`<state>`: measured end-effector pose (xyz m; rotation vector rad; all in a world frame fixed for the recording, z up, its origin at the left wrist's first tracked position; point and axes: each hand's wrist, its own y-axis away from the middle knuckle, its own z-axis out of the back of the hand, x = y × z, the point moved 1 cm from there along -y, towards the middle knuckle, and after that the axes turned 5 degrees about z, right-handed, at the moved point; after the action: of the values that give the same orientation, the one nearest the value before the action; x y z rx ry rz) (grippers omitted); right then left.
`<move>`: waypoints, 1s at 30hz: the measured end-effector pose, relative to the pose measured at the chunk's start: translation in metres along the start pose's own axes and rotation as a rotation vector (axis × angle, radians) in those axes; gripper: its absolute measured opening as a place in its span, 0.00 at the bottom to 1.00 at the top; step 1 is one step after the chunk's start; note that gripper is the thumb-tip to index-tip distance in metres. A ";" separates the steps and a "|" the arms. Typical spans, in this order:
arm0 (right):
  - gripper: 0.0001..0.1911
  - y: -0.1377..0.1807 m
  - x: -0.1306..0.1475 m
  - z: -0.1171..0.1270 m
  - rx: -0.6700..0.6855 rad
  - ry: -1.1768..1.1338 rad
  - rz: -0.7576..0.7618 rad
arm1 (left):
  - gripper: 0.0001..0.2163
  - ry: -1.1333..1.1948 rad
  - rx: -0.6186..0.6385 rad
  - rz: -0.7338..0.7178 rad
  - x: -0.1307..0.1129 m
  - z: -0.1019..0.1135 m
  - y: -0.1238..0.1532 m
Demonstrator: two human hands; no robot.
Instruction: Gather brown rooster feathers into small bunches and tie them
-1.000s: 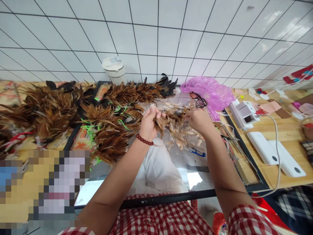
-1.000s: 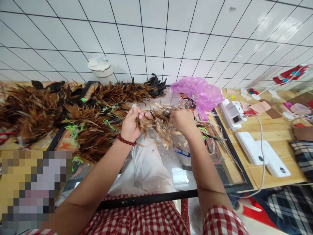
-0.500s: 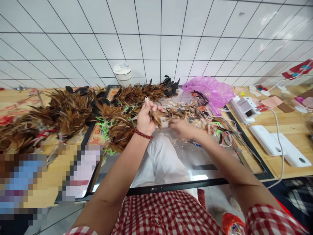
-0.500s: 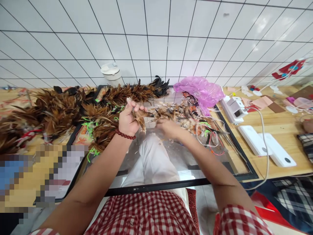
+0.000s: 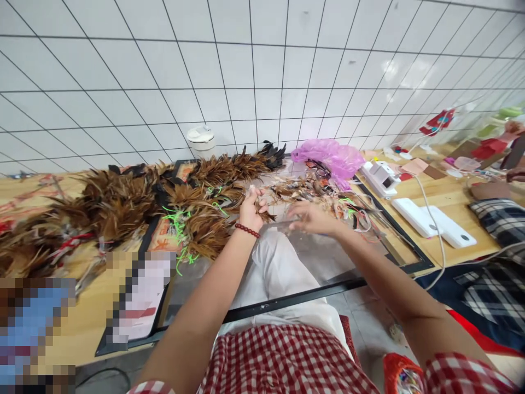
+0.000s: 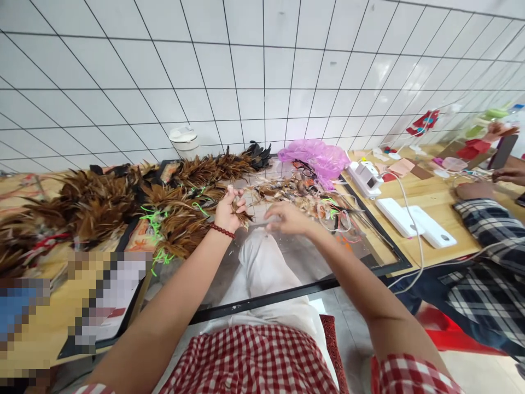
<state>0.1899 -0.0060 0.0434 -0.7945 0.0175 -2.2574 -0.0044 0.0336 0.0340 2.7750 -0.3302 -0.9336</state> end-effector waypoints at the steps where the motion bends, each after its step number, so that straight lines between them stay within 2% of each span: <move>1: 0.12 -0.001 0.010 -0.010 0.119 0.020 0.119 | 0.11 0.000 0.006 0.004 0.000 0.002 -0.001; 3: 0.09 -0.003 0.017 -0.020 0.203 0.174 0.122 | 0.11 -0.004 0.014 0.019 0.000 0.005 -0.002; 4: 0.09 -0.004 0.014 -0.018 0.190 0.274 0.045 | 0.11 -0.007 0.023 0.029 0.001 0.007 -0.002; 7: 0.11 0.003 -0.008 0.009 0.028 0.471 -0.209 | 0.11 -0.033 0.045 0.048 0.005 0.012 -0.005; 8: 0.12 0.010 -0.016 0.022 -0.094 0.480 -0.288 | 0.11 -0.049 0.038 0.042 0.008 0.014 -0.006; 10: 0.12 0.028 -0.025 0.043 -0.193 0.349 -0.358 | 0.12 -0.096 -0.014 0.005 0.012 0.019 -0.009; 11: 0.11 0.038 -0.026 0.050 -0.160 0.236 -0.369 | 0.13 -0.120 -0.048 -0.018 0.015 0.020 -0.010; 12: 0.11 0.049 -0.024 0.053 -0.062 0.095 -0.361 | 0.13 -0.144 -0.049 -0.034 0.017 0.022 -0.011; 15: 0.11 0.076 -0.015 0.043 0.327 -0.301 -0.314 | 0.14 -0.232 0.029 -0.039 0.022 0.023 -0.012; 16: 0.10 0.081 -0.013 0.038 0.385 -0.331 -0.303 | 0.14 -0.256 0.057 -0.028 0.023 0.024 -0.011; 17: 0.10 0.083 -0.014 0.034 0.387 -0.318 -0.299 | 0.15 -0.271 0.079 -0.015 0.023 0.024 -0.010; 18: 0.10 0.083 -0.016 0.031 0.337 -0.269 -0.299 | 0.15 -0.277 0.097 -0.001 0.022 0.025 -0.009; 21: 0.10 0.069 -0.027 0.032 0.032 -0.056 -0.320 | 0.14 -0.274 0.128 0.029 0.020 0.027 -0.007; 24: 0.10 0.042 -0.035 0.038 -0.217 0.060 -0.344 | 0.13 -0.273 0.143 0.050 0.019 0.029 -0.008; 26: 0.11 0.020 -0.036 0.038 -0.324 0.167 -0.356 | 0.12 -0.272 0.148 0.057 0.019 0.029 -0.009; 28: 0.13 -0.001 -0.032 0.031 -0.349 0.346 -0.352 | 0.12 -0.280 0.153 0.057 0.019 0.029 -0.008; 30: 0.15 -0.020 -0.026 0.016 -0.219 0.470 -0.303 | 0.13 -0.297 0.149 0.052 0.019 0.028 -0.007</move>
<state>0.2004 0.0290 0.0471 -0.3738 0.3937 -2.7196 -0.0058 0.0319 -0.0011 2.7384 -0.5341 -1.3619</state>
